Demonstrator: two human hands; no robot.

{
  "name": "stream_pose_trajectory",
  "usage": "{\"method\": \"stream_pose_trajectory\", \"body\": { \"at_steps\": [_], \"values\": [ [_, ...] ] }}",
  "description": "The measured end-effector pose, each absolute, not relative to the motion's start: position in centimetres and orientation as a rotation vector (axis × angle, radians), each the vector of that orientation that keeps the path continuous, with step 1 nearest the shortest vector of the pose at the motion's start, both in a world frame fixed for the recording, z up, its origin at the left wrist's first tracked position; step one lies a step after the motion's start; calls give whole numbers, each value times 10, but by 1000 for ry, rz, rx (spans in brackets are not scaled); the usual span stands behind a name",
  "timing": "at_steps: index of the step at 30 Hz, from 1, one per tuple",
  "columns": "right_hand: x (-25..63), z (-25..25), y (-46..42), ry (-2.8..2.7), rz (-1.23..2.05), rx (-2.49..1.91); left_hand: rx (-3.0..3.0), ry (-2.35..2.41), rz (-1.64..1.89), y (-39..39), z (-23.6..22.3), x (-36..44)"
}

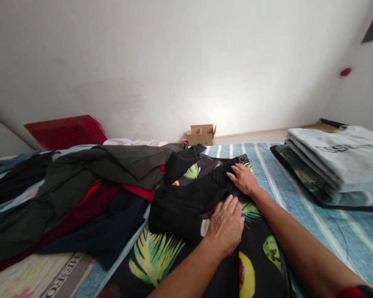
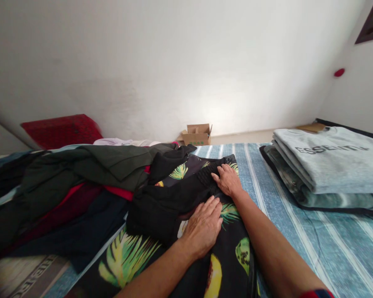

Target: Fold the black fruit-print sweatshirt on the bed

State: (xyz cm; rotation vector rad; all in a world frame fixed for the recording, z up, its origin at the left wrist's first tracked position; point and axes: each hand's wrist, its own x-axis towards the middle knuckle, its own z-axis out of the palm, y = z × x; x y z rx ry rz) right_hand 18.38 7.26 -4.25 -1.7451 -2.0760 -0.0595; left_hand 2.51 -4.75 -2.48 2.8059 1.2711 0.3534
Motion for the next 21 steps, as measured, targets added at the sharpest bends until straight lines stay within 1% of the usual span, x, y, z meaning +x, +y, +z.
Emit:
{"method": "stream_pose_trajectory", "body": {
  "at_steps": [7, 12, 21],
  "values": [
    [190, -36, 78, -2127, 39, -1793, 2800, 1251, 451, -47, -31, 25],
    [179, -36, 79, -2158, 100, -1862, 2774, 1246, 494, -46, -33, 24],
    [158, -52, 48, -2007, 23, -1939, 2739, 1218, 575, -46, -27, 23]
  ]
}}
